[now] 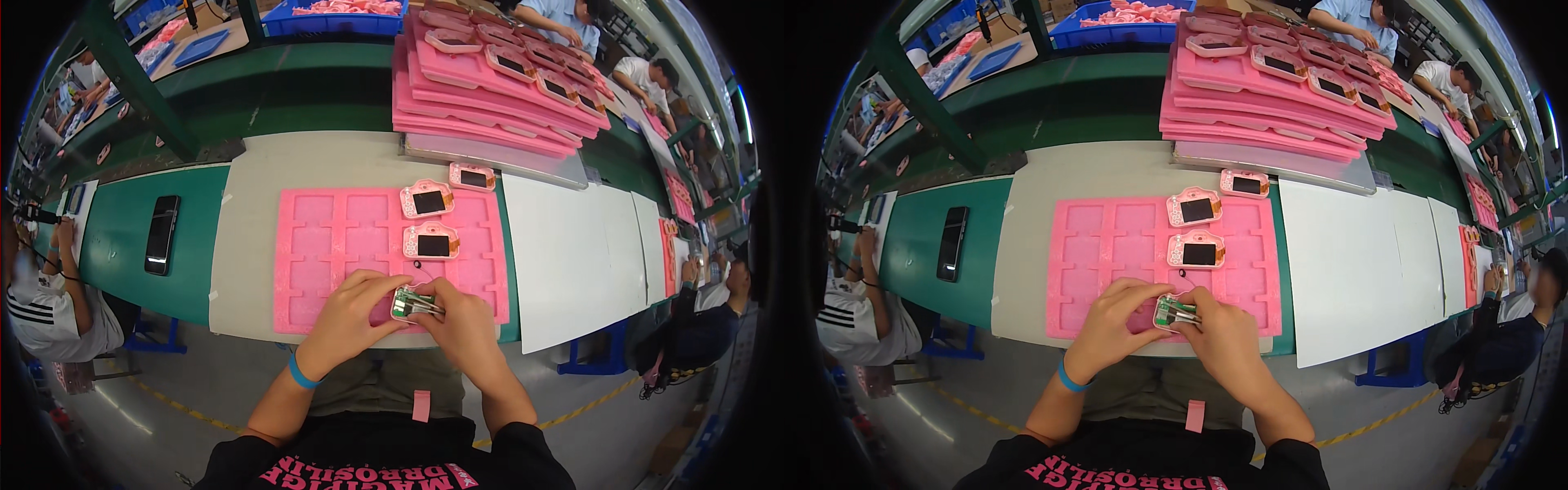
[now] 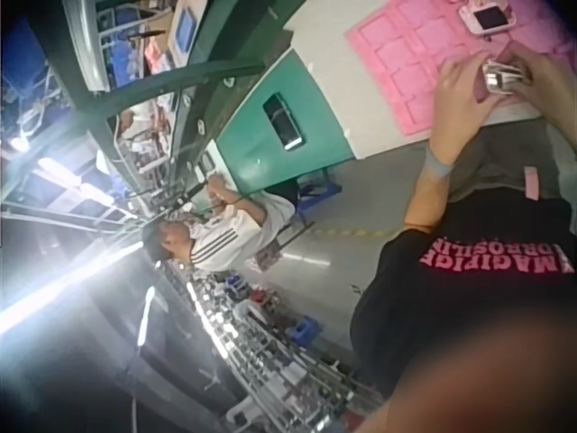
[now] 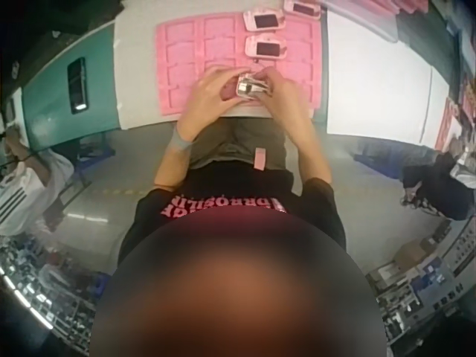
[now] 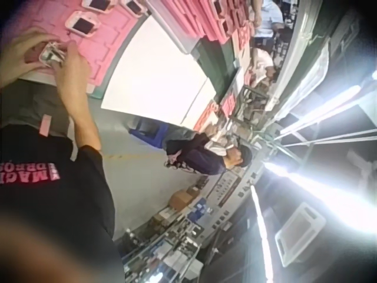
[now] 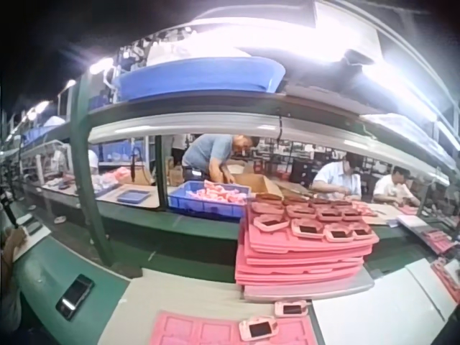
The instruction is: The recorder is assembling small electronic components into pink plastic handheld device shells at a factory workbench.
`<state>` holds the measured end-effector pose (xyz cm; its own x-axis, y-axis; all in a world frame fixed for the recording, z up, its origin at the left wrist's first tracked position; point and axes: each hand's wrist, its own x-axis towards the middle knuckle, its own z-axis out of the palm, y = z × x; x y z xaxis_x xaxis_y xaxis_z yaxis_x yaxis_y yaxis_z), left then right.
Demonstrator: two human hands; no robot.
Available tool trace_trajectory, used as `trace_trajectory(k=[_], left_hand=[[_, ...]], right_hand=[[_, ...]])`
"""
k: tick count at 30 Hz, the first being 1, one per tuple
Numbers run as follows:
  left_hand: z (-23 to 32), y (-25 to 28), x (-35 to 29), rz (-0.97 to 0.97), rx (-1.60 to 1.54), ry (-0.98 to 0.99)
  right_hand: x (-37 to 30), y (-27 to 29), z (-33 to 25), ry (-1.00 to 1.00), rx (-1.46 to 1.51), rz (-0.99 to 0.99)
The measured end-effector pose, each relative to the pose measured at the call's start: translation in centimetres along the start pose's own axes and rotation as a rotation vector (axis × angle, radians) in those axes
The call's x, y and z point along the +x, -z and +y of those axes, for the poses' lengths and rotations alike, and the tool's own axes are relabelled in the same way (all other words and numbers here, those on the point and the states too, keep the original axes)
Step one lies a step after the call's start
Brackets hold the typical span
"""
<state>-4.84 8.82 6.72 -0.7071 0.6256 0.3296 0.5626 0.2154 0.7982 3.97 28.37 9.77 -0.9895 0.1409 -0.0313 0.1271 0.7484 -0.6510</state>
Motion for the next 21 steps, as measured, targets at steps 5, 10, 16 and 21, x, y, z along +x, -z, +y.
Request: trace_trajectory(k=[5, 10, 16, 21], left_hand=[[0.0, 0.4, -0.4, -0.029, 0.020, 0.094], [-0.3, 0.8, -1.0, 0.013, -0.041, 0.100], [-0.7, 8.9, 3.6, 0.076, -0.036, 0.193], [-10.8, 13.1, 13.2, 0.208, -0.004, 0.229]], right_hand=[[0.3, 1.3, 1.2, -0.046, 0.206, -0.030], [-1.6, 2.0, 5.6, -0.154, 0.111, 0.249], [-1.8, 0.1, 6.8, -0.047, -0.056, 0.375], [-1.9, -0.1, 6.3, -0.003, 0.069, 0.463]])
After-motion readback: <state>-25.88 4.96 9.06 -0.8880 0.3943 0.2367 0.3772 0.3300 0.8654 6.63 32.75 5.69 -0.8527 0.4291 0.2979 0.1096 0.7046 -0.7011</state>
